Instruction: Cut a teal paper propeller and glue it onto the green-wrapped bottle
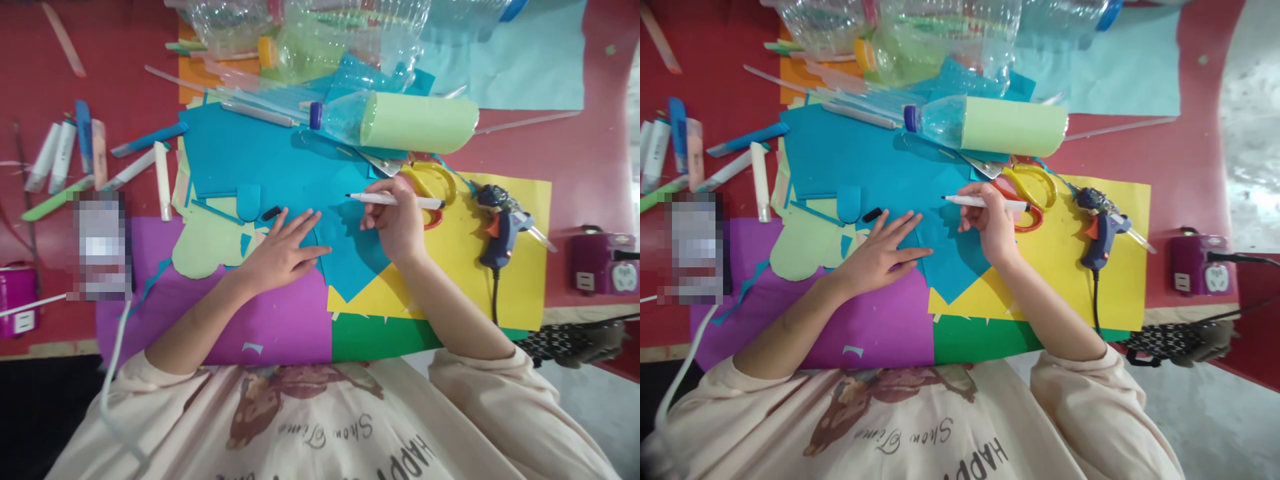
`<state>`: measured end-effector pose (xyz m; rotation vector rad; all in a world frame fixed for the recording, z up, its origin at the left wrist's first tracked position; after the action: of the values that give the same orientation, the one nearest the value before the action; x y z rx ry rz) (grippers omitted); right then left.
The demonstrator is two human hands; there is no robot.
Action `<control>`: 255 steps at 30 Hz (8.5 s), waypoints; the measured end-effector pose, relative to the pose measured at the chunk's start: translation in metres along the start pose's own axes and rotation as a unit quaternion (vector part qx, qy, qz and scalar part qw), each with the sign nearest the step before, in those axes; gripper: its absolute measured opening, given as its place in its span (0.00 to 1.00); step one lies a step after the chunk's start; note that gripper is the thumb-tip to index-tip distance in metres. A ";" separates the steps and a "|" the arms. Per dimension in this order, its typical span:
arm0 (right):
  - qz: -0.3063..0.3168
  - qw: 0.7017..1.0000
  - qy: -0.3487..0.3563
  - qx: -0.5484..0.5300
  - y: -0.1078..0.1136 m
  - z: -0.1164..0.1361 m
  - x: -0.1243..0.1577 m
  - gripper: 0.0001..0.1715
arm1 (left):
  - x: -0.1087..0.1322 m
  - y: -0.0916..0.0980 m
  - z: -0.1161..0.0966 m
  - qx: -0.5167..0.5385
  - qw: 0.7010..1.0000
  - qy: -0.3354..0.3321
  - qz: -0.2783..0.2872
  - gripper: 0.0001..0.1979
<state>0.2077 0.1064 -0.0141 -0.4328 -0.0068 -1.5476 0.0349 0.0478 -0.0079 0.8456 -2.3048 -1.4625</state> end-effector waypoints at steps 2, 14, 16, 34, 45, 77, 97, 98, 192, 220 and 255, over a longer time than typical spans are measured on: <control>-0.002 0.999 0.008 0.032 0.003 0.001 0.004 0.22 | 0.001 -0.002 0.001 0.012 1.000 0.000 -0.003 0.15; 0.045 0.991 0.023 0.127 -0.002 -0.003 0.011 0.15 | 0.000 -0.008 -0.006 -0.020 0.999 0.035 -0.005 0.24; 0.050 0.992 0.024 0.116 -0.002 -0.003 0.010 0.15 | 0.001 -0.006 -0.004 -0.006 1.000 0.028 -0.002 0.22; 0.062 0.965 0.037 0.252 -0.018 -0.007 0.024 0.16 | 0.003 -0.006 -0.004 0.043 0.998 0.040 0.003 0.20; 0.080 0.959 0.047 0.266 -0.021 -0.007 0.023 0.16 | 0.002 -0.005 -0.004 0.038 0.999 0.037 0.003 0.20; 0.106 0.952 0.047 0.283 -0.027 -0.008 0.026 0.11 | 0.001 -0.006 -0.004 0.048 0.998 0.038 0.007 0.19; 0.124 0.950 0.043 0.283 -0.029 -0.005 0.024 0.10 | 0.003 -0.007 -0.003 0.047 0.999 0.026 -0.003 0.19; 0.121 0.951 0.044 0.282 -0.028 -0.004 0.024 0.10 | 0.003 -0.007 -0.003 0.045 0.999 0.025 -0.005 0.19; 0.061 0.949 0.092 0.294 -0.016 0.005 0.018 0.07 | 0.004 -0.005 -0.005 0.034 0.999 0.020 0.005 0.21; 0.100 0.939 0.080 0.321 -0.020 0.005 0.020 0.06 | 0.004 -0.002 -0.008 0.015 1.000 0.014 0.014 0.20; 0.092 0.977 0.024 0.190 -0.015 -0.003 0.017 0.24 | 0.005 -0.004 -0.004 0.001 1.000 0.022 0.018 0.20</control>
<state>0.1932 0.0896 -0.0079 -0.0891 -0.2160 -1.3361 0.0348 0.0407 -0.0102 0.8238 -2.2790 -1.4121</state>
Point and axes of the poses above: each hand's wrist, its own x-axis away from the middle knuckle, its own y-axis out of the back of the hand, z = x × y, the point moved 7 cm from there along -x, towards the middle knuckle, and after that the axes turned 6 degrees about -y, right-handed, at the moved point
